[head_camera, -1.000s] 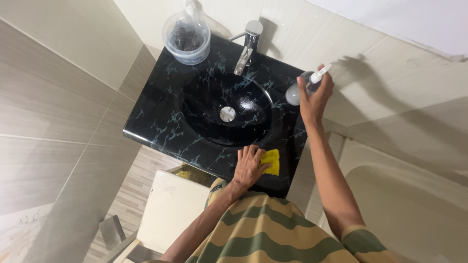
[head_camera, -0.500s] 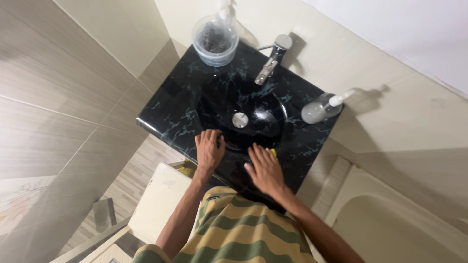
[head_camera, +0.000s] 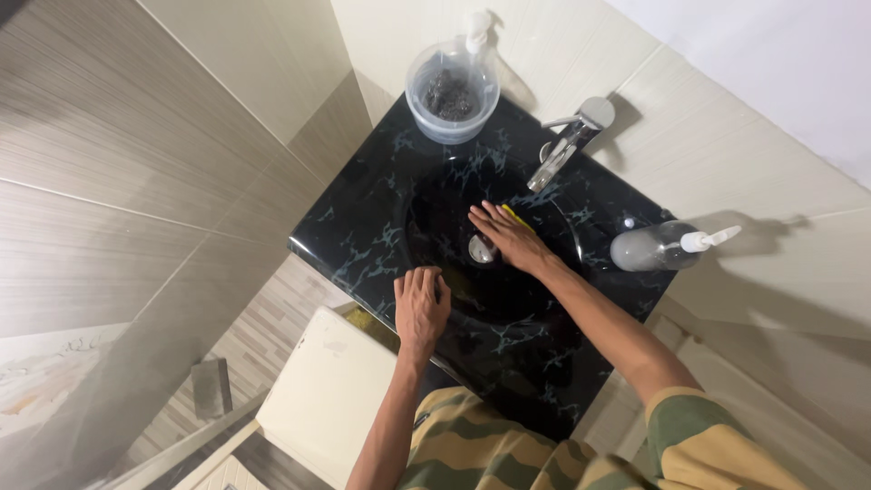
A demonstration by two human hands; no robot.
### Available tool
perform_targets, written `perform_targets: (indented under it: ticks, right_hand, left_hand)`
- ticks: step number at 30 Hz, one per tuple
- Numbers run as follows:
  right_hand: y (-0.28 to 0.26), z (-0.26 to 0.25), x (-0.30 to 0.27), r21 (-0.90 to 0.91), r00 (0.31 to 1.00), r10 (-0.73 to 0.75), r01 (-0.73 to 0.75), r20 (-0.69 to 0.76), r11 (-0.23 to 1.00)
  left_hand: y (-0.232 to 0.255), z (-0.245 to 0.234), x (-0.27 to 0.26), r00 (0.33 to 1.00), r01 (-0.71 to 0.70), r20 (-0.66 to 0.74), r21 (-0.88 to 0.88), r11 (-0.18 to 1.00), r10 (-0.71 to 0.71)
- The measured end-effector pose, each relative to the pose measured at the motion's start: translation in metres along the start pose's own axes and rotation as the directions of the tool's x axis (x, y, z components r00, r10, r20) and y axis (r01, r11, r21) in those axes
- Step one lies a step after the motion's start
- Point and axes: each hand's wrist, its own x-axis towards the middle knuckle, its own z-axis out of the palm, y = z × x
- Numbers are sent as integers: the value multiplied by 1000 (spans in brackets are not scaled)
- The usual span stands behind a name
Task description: The person cleans a black marble bathroom sink using a yellow sponge and liquid soap. They wipe the sink basin and countertop, apply soap, scrub, rinse the sponge under running water, and continue wiping the surfaces.
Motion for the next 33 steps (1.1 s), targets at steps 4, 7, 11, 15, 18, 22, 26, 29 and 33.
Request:
perform_targets:
  ticks: [4,7,11,15,18,22,26,29,33]
  right_hand:
    - [4,6,-24,110,973,91,-69,-211,992]
    - [-12,2,-63,-104,964,250,-259,-88,960]
    - [-82,-18,-108,180,812,453,-540,368,822]
    - [-126,-5,-77,515,824,301,-543,480,664]
    - [-120,39,2,873,971,122,-237,205,426]
    - [-70,61,109,472,835,533,-420,-132,775]
    - [-68,72,123,643,681,702,-444,-210,624]
    - [-96,87,103,697,808,585,-382,-66,607]
    - [-118,74,-18,688,918,313,-392,245,611]
  left_hand:
    - [-3,3,3,999,29,16,-15,999,-29]
    - [-2,3,4,999,24,29,13,1000,-25]
    - [-4,9,5,996,26,80,40,999,-29]
    - [-12,16,-2,996,76,36,13,997,-76]
    - [-18,20,-9,988,149,-27,-92,985,-152]
    - [-15,19,-8,982,184,-33,-81,980,-187]
    - [-16,17,-5,979,196,-34,-88,977,-200]
    - [-15,15,-11,980,186,-49,-135,973,-194]
    - [-14,9,-11,976,211,-9,-241,947,-220]
